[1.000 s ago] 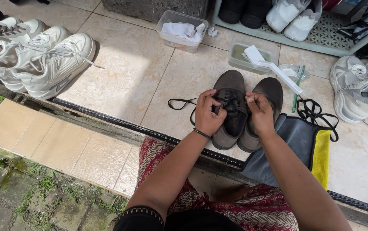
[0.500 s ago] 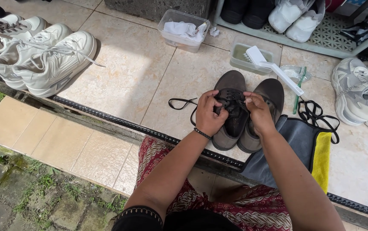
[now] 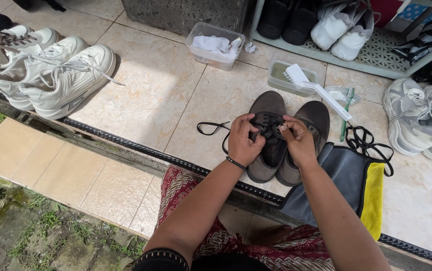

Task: A person is carefully threading laces through the eyelets of a brown leather shoe.

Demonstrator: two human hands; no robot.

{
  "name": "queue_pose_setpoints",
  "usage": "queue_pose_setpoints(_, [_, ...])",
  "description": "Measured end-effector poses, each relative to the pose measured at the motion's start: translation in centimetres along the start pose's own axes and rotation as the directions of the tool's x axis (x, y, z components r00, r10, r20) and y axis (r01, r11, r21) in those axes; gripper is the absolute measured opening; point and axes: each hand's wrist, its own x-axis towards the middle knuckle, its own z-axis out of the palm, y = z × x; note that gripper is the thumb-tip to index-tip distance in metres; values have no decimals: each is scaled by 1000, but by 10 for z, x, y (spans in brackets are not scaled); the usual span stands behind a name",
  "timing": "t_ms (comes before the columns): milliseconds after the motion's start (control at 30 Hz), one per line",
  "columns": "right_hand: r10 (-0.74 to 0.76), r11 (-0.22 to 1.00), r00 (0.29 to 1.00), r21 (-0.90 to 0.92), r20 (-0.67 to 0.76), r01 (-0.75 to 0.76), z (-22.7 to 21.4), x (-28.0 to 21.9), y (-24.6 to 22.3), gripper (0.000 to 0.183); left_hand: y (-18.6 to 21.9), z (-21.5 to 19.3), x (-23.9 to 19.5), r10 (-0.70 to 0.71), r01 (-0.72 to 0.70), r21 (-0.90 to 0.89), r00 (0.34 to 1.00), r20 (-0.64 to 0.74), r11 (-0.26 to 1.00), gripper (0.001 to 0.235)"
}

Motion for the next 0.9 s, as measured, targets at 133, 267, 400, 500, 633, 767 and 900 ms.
queue_pose_setpoints(133, [-15, 999, 1000, -49, -24, 14, 0, -1, -5, 21, 5, 0, 2, -26, 26, 0, 1000, 7, 1000, 16])
queue_pose_setpoints(267, [-19, 997, 999, -73, -35, 17, -1, 1, 3, 25, -9, 1, 8, -198, 185, 86, 966, 169, 979, 14])
queue_pose_setpoints(400, [-2, 1000, 998, -10, -56, 2, 1, -2, -1, 30, -20, -2, 27, -416, 372, 189, 830, 371, 909, 13])
queue_pose_setpoints(500, [14, 992, 999, 126, -42, -8, -3, 3, 17, 29, -12, -7, 42, -433, 333, 290, 794, 427, 897, 16])
queue_pose_setpoints(633, [39, 985, 999, 168, -19, -35, -3, -4, -5, 24, 15, -20, 51, -466, 371, 285, 747, 474, 884, 19])
queue_pose_setpoints(767, [-43, 999, 999, -25, 3, 43, 3, -8, -10, 18, 12, -18, 51, -485, 386, 296, 743, 461, 874, 24])
queue_pose_setpoints(900, [-70, 995, 997, -71, -39, 67, 4, -3, -10, 15, 22, -22, 52, -493, 412, 272, 751, 439, 870, 25])
